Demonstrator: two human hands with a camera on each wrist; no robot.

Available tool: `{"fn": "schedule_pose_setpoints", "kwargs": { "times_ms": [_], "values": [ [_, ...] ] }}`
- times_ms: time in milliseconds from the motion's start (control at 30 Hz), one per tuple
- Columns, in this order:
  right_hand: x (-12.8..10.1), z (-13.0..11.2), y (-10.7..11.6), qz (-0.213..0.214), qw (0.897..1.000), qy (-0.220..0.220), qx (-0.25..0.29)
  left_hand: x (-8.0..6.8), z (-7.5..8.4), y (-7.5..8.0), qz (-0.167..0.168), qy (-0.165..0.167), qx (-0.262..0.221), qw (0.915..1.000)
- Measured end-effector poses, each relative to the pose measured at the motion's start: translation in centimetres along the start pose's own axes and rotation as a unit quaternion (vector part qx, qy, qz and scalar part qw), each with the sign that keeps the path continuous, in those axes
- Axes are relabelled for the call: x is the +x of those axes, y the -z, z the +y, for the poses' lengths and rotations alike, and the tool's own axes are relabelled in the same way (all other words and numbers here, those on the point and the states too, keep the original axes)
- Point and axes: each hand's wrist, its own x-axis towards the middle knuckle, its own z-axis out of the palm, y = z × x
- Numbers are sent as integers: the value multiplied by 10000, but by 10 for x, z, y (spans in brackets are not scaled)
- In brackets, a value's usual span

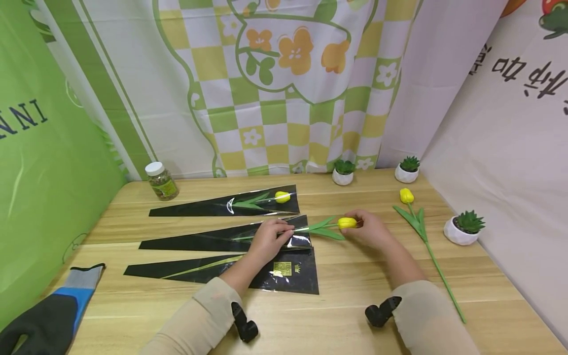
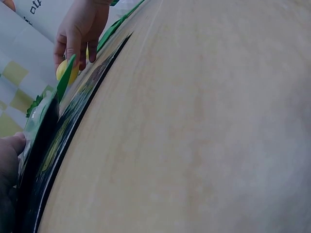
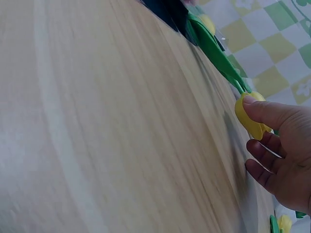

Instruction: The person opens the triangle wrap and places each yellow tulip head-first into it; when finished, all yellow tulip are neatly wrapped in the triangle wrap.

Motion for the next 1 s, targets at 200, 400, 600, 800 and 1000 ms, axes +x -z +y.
{"fn": "schedule_pose_setpoints", "kwargs": {
  "times_ms": [200,400,600,800,1000],
  "values": [
    [1,-8,-8,-107,9999,22,84,-1,1,1,23,0,-30,10000],
    [4,-11,-13,-152,9998,120,82,-1,1,2,34,-55,-38,10000],
    [7,-15,-18,-263,9990,205,292,0,1,2,49,-91,-79,9999],
    [9,-19,-24,-381,9972,302,573,0,2,2,40,-118,-98,9999],
    [11,-24,-31,-495,9943,251,915,0,4,4,43,-80,-79,9999]
  ]
}}
